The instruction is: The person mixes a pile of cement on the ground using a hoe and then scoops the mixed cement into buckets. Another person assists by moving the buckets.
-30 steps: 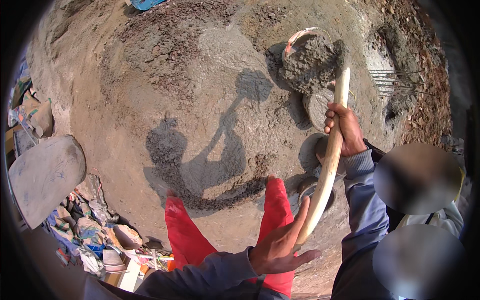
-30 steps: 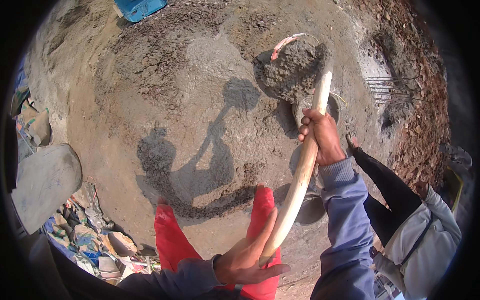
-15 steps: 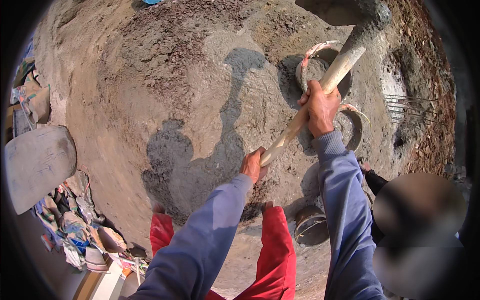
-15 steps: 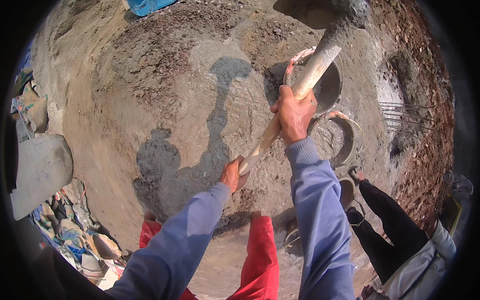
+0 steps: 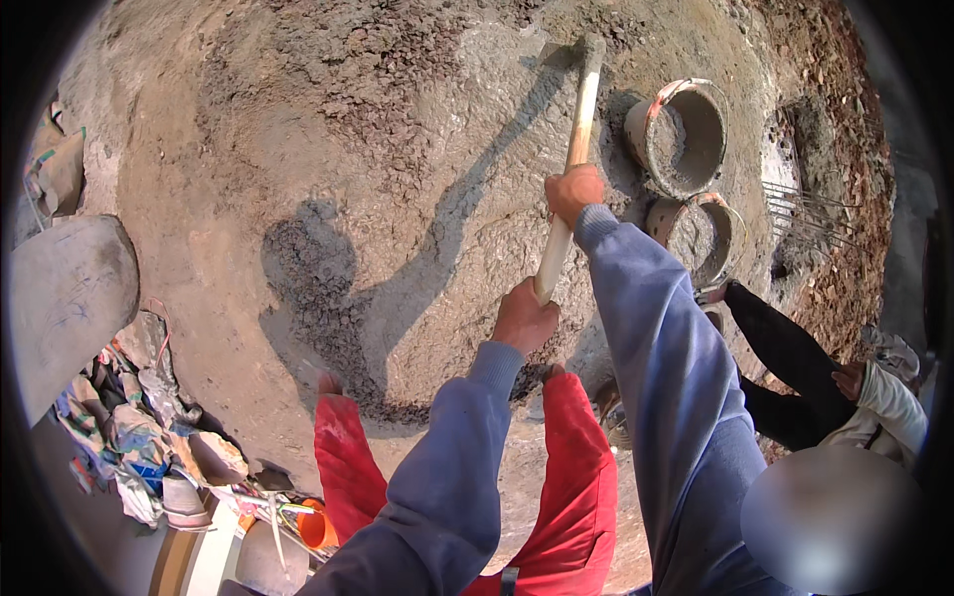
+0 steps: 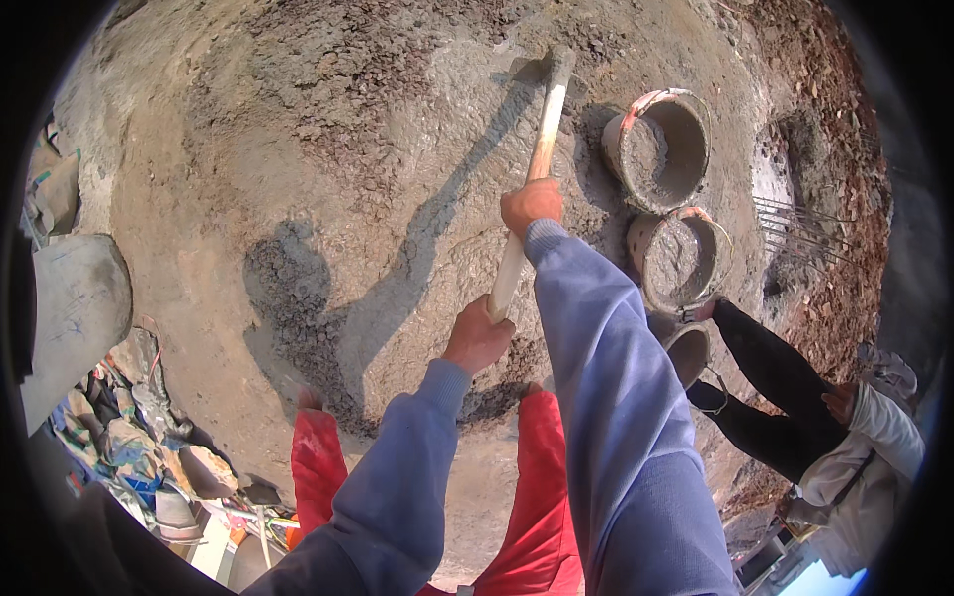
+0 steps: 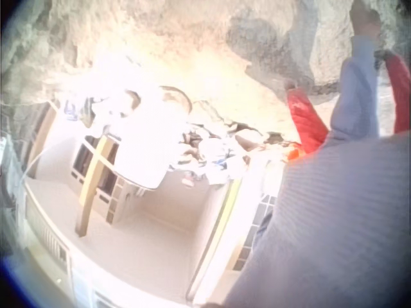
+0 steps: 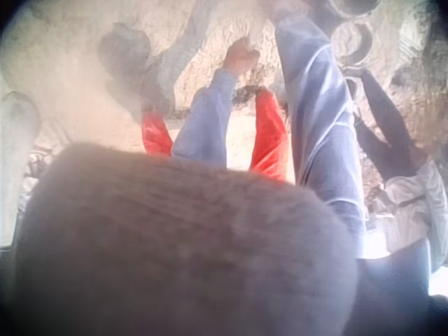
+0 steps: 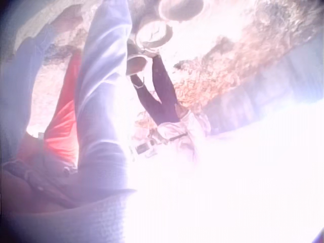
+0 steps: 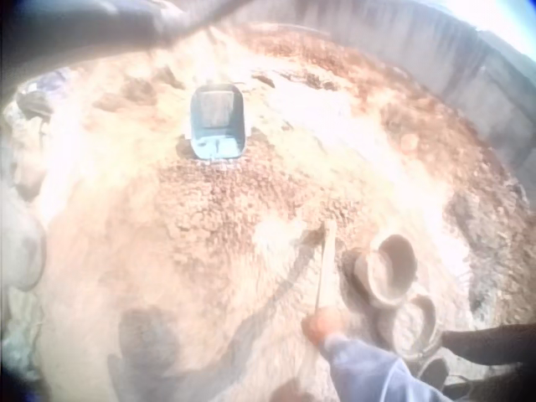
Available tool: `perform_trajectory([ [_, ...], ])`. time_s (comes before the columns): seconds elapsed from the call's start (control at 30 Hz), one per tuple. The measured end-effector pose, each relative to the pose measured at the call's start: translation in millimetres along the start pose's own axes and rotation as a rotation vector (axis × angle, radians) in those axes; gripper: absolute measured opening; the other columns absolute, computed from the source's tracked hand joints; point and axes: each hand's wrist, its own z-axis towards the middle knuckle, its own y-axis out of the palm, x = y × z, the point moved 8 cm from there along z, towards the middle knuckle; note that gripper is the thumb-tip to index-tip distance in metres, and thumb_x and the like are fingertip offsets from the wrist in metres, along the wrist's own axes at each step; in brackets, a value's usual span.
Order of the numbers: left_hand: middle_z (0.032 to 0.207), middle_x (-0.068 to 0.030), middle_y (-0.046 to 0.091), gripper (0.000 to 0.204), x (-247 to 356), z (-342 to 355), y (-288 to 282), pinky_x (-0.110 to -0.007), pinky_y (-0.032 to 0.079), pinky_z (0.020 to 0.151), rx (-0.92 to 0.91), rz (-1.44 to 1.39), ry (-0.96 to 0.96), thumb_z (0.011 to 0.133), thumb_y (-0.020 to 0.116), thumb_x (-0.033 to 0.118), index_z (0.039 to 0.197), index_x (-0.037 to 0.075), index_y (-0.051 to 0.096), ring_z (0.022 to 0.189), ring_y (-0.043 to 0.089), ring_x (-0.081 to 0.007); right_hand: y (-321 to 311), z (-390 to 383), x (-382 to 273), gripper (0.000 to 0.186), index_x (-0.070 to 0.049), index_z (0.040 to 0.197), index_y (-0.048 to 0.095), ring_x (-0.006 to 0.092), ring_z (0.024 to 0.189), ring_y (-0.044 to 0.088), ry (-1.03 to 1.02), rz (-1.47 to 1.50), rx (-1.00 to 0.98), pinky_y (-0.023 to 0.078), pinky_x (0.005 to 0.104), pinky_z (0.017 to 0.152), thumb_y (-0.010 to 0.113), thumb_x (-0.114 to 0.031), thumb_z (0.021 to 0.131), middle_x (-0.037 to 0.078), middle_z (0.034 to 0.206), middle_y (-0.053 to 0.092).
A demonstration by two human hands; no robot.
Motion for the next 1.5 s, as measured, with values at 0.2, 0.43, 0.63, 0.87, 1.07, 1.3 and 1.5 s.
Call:
perform_trajectory([
  [0.2,0.093,-0.0279,0.066,0.035,-32.6,-147.7,-20.4,-0.048,0.052,0.080,0.035,0.183,-0.179,0.078,0.064,0.022,0.100,-0.004,0.056,0.091,0.064,-0.0440,44.5,-136.6,39.8,0.045,0.007,0.107,0.052,0.0268,0.078,0.071,0.076,0.051,-0.359,0.059,0.0359,0.070,0.067,-0.020,0.075,0.019,0.091,0.068],
  [0.43,0.095,-0.0343,0.063,0.047,-27.1,-262.0,-19.8,-0.051,0.050,0.082,-0.090,0.167,-0.347,0.081,0.060,0.024,0.112,-0.007,0.046,0.092,0.063,-0.0488,141.0,-216.9,136.5,0.032,0.007,0.094,0.061,0.0257,0.066,0.070,-0.004,-0.048,-0.758,0.058,0.0393,0.062,0.063,-0.020,0.079,0.016,0.078,0.068],
  [0.63,0.093,-0.0268,0.061,0.048,52.0,-275.5,-27.0,-0.043,0.051,0.075,-0.097,-0.112,-0.209,0.088,0.059,0.026,0.125,0.001,0.042,0.087,0.064,-0.0399,103.5,-276.4,119.9,0.015,-0.004,0.087,0.051,0.0193,0.048,0.052,0.459,0.441,-1.064,0.048,0.0360,0.047,0.057,-0.017,0.090,0.005,0.063,0.054],
  [0.87,0.087,-0.0227,0.059,0.054,237.4,-283.3,7.4,-0.042,0.049,0.070,-0.182,-0.117,0.354,0.099,0.051,0.040,0.126,-0.006,0.043,0.079,0.063,-0.0343,-38.8,-237.9,103.9,0.019,-0.005,0.084,0.048,0.0124,0.047,0.049,0.483,0.738,-1.432,0.043,0.0275,0.042,0.051,-0.021,0.094,0.002,0.063,0.052],
  [1.07,0.087,-0.0324,0.047,0.073,348.5,-338.8,57.7,-0.043,0.049,0.058,-0.428,-0.078,0.579,0.099,0.048,0.046,0.144,-0.008,0.029,0.068,0.059,-0.0375,-252.9,-227.5,97.7,0.023,0.000,0.097,0.051,0.0074,0.049,0.051,0.529,0.932,-0.943,0.045,0.0216,0.039,0.053,-0.023,0.092,0.001,0.069,0.052],
  [1.3,0.104,-0.0358,0.055,0.093,223.2,-276.5,87.1,-0.046,0.051,0.077,-0.211,0.088,0.545,0.087,0.069,0.041,0.142,-0.015,0.018,0.092,0.063,-0.0446,-284.5,-195.7,120.4,0.019,-0.006,0.101,0.047,0.0123,0.048,0.051,0.020,0.864,-0.100,0.048,0.0285,0.039,0.057,-0.020,0.093,0.002,0.071,0.050],
  [1.5,0.079,-0.0235,0.065,0.028,64.9,-92.8,137.8,-0.050,0.050,0.063,0.054,0.336,0.459,0.079,0.071,0.017,0.097,0.001,0.056,0.075,0.064,-0.0434,-179.3,-85.5,177.9,0.028,0.000,0.098,0.043,0.0203,0.048,0.062,-0.043,0.701,0.177,0.052,0.0353,0.043,0.066,-0.011,0.085,0.012,0.067,0.060],
])
